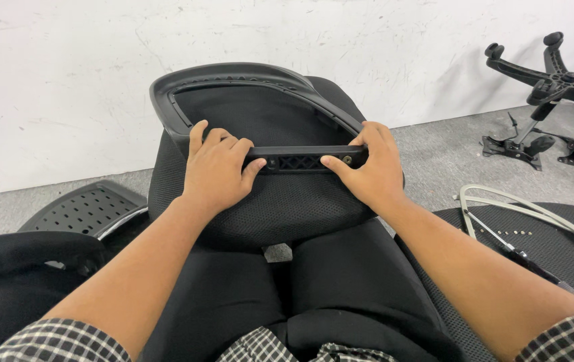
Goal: The person assembles an office chair by attaching the seat to the gas lift and base, then installing the backrest frame and a trim strip using a screwdriver. The person flips the chair upright and secures the backrest components.
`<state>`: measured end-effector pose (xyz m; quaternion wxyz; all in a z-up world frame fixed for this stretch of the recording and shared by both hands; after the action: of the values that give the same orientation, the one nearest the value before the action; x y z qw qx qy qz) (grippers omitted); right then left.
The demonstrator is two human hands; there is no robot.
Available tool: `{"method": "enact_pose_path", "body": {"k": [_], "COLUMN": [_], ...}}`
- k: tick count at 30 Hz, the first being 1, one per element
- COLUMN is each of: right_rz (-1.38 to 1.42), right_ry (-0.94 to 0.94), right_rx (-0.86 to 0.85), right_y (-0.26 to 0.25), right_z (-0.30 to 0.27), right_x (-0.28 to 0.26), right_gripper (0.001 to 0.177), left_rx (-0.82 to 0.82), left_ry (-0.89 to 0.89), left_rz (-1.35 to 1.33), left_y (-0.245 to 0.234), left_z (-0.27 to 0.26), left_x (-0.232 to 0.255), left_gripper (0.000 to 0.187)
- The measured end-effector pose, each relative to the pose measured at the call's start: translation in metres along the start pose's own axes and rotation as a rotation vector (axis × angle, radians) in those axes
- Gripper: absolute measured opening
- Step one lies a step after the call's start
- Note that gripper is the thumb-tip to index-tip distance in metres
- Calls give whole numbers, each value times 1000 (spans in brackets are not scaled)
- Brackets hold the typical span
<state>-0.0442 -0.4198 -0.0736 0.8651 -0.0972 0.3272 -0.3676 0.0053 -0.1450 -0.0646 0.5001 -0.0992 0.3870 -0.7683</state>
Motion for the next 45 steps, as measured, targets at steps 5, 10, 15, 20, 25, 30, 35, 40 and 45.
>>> {"method": "enact_pose_path", "body": {"k": [5,10,15,20,25,30,35,40,45], "right_rz": [-34,-17,192,196,44,-44,-345,-527,-543], "right_ry": [61,56,182,214,357,648,631,717,873], "right_rx": [-44,-93,-250,-267,-274,-190,-347,-432,-442], "right_y": [-1,-14,-49,-82,-113,-149,-189,-217,-220], "right_z": [-7,-9,-16,-27,-41,-58,-83,-114,-125], "right_x": [-3,-11,3,27,53,90,127,141,144], "right_gripper": [48,58,73,54,43,37,35,37,27], "left_rx": [-73,49,133,185,233,180,-170,-304,-286], "left_ry": [21,107,157,167,302,533,571,407,331], "left_rz": [-208,-258,-248,-346,-398,-616,-753,-828,-857], "left_y": [-7,-12,-11,-8,-7,-1,7,13,18], "left_z": [5,22,39,52,61,64,61,70,74], "left_x": [19,67,115,139,160,199,236,256,261], "left_gripper": [57,76,82,74,63,50,41,31,28]}}
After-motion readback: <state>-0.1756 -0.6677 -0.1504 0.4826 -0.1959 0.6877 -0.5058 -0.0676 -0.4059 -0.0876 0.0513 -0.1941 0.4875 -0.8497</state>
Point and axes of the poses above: each hand's wrist, its own z-axis towards the middle knuckle, its own y-axis out of the palm, x = y × z, the point moved 2 cm from there along z, towards the middle knuckle, and after that the axes turned 11 degrees about z, right-handed, at the moved point
